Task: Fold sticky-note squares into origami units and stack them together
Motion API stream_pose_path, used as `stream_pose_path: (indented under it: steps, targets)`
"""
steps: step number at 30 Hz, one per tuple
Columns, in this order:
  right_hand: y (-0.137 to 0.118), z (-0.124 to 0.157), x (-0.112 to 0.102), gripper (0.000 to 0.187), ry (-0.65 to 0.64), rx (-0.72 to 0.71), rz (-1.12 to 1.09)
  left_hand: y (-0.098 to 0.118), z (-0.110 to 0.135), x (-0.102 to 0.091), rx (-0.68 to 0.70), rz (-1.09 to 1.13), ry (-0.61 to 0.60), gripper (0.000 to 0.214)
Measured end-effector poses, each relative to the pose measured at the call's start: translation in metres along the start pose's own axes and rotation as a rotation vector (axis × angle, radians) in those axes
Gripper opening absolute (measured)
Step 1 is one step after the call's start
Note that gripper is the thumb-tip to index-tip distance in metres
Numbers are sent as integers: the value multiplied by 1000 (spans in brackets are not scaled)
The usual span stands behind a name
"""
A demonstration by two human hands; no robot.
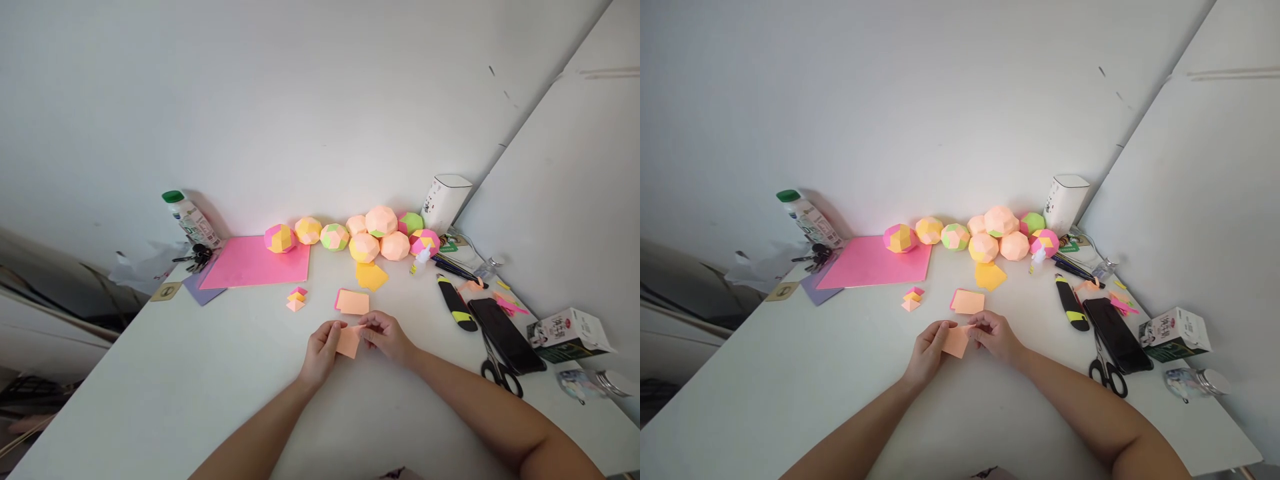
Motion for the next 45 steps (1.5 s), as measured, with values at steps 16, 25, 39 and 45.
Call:
stream_pose_path:
  steps: [16, 25, 39, 45]
  targets:
    - [4, 0, 7, 26, -67, 18, 8, -7, -4, 0, -70, 143, 5, 32]
    - [0, -1, 5, 22, -66, 10, -61, -3, -4, 8, 16, 129, -101, 28]
    - [-3, 2, 13, 37, -144, 6, 26, -9, -3, 11, -5, 263, -136, 51]
    - [-12, 3, 18, 19, -133, -46, 211, -5, -3, 11, 32, 242, -133, 48]
Point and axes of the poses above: each hand's wrist, its own z-axis away from the middle knuckle, its own x-axis out of the palm, y = z × x, the point moved 9 cm from there along -z, towards the middle knuckle, and after that the axes turned 7 degrees about -z, right-handed, at the moved point
